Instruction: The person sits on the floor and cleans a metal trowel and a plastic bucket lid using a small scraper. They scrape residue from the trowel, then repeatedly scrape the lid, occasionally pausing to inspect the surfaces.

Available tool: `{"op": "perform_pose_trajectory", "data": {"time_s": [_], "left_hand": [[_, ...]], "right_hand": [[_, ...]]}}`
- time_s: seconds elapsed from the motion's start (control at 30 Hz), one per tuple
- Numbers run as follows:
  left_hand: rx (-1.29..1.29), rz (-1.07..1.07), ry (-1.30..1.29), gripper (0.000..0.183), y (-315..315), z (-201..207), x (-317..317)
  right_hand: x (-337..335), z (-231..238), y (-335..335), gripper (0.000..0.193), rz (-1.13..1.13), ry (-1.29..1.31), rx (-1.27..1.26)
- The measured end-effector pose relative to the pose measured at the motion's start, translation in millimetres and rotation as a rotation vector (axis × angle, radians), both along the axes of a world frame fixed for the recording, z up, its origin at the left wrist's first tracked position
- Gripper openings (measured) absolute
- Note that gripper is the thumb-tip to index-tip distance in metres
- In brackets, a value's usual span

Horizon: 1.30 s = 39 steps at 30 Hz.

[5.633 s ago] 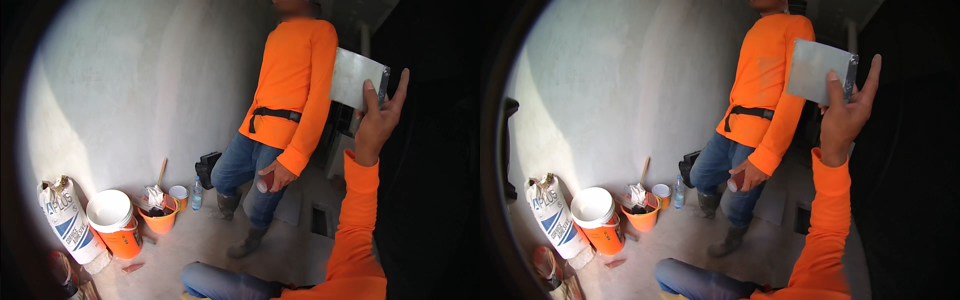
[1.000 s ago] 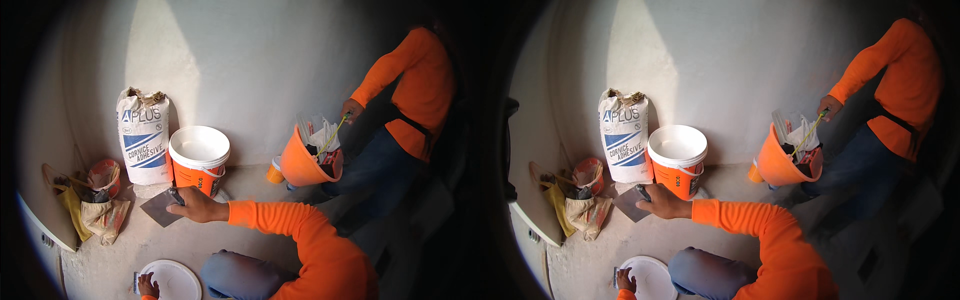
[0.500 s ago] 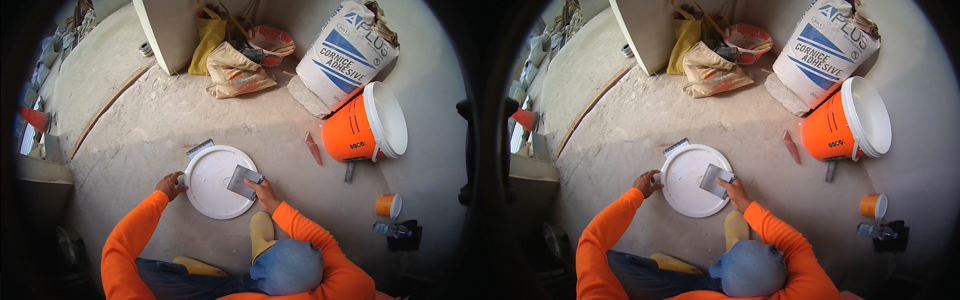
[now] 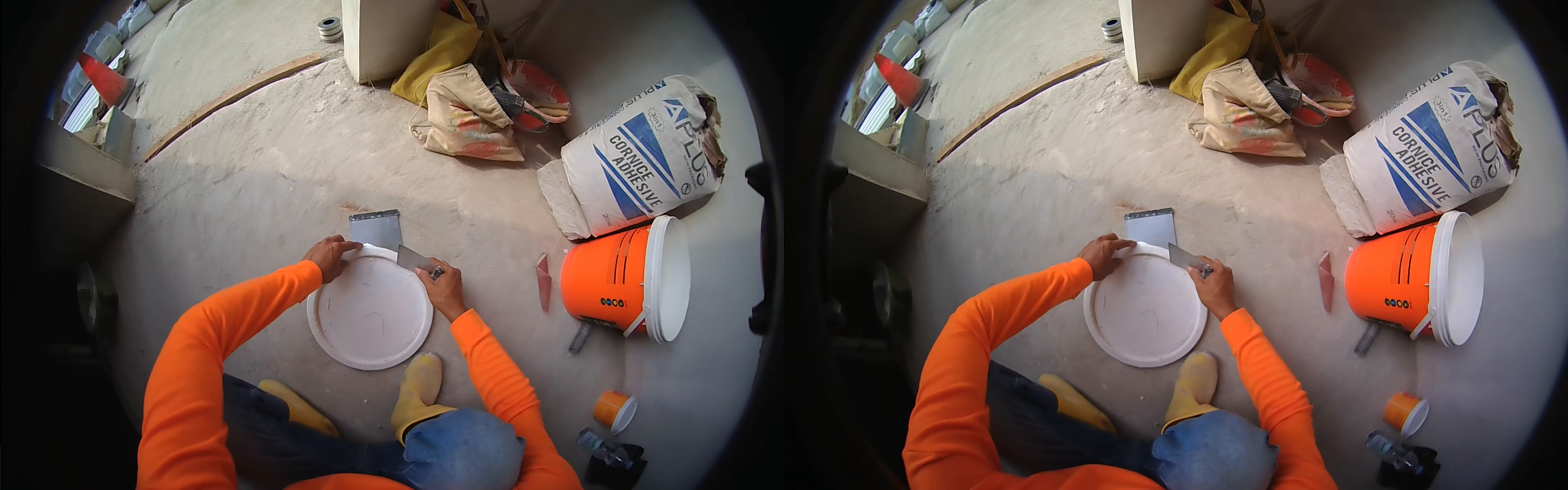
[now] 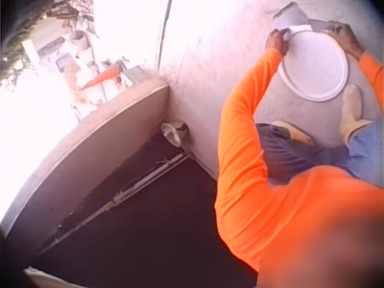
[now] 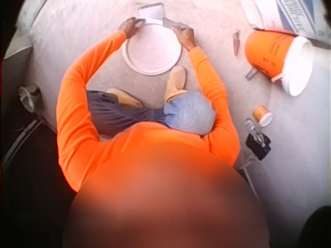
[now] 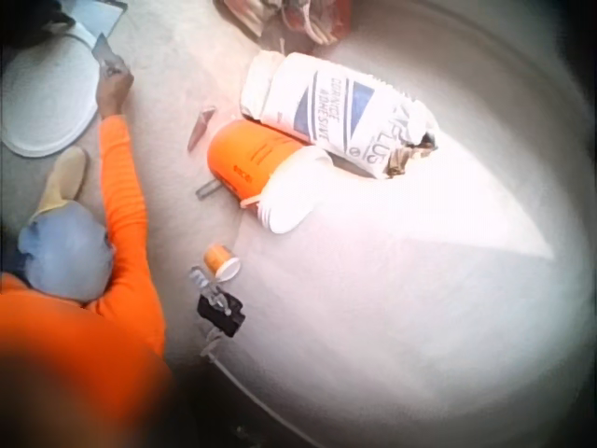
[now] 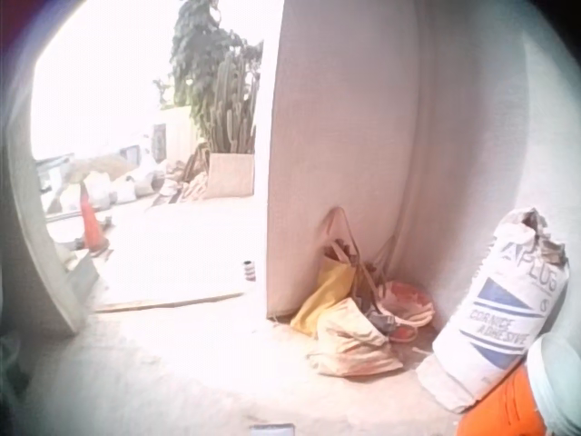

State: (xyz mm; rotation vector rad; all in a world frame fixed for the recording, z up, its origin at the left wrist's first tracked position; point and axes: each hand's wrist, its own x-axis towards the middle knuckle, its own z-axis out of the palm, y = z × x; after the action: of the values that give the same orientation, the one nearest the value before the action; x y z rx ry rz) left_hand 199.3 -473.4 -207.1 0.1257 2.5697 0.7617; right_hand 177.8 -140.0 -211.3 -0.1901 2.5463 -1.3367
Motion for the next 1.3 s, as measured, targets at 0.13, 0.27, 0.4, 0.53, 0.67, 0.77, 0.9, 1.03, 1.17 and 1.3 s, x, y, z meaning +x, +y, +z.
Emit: {"op": "perform_pose_trajectory", "data": {"time_s": [0.13, 0.27, 0.4, 0.53, 0.67, 0.77, 0.9, 1.03, 1.17, 1.3], "left_hand": [[0.056, 0.011, -0.037, 0.057, -7.8, -7.7, -2.0], [0.056, -0.069, -0.024, 0.06, -13.0, -18.3, -3.1], [0.04, -0.05, -0.068, 0.061, -13.2, -22.7, -0.8], [0.052, -0.001, -0.104, 0.06, -11.2, -19.7, 0.9], [0.038, -0.004, -0.076, 0.058, -11.5, -15.5, -1.3], [0.051, 0.01, -0.083, 0.057, -14.9, -13.5, -4.6], [0.073, 0.098, -0.107, 0.055, -14.3, -14.5, -3.2], [0.079, 0.102, -0.007, 0.054, -11.5, -16.4, 3.5], [0.064, 0.071, -0.019, 0.053, -13.2, -17.0, 5.0], [0.101, 0.083, -0.052, 0.052, -13.4, -22.2, 1.8]], "right_hand": [[5.2, -14.8, -12.8, 0.026, -0.11, 0.068, 0.166], [15.8, -28.5, -29.9, 0.024, -0.093, 0.389, -0.028], [26.1, -29.6, -24.9, 0.027, -0.08, 0.39, -0.012], [29.0, -28.0, -17.3, 0.03, -0.268, 0.045, -0.043], [22.6, -29.8, -26.0, 0.033, -0.133, 0.069, -0.025], [12.4, -26.4, -34.8, 0.036, -0.059, 0.063, -0.061], [-1.2, -13.5, -35.0, 0.035, -0.116, -0.091, -0.134], [-13.6, -7.6, -40.2, 0.035, -0.094, -0.28, -0.022], [-22.4, -4.2, -43.8, 0.038, 0.064, -0.041, 0.017], [-29.3, 0.8, -50.0, 0.04, -0.053, -0.354, 0.043]]}}
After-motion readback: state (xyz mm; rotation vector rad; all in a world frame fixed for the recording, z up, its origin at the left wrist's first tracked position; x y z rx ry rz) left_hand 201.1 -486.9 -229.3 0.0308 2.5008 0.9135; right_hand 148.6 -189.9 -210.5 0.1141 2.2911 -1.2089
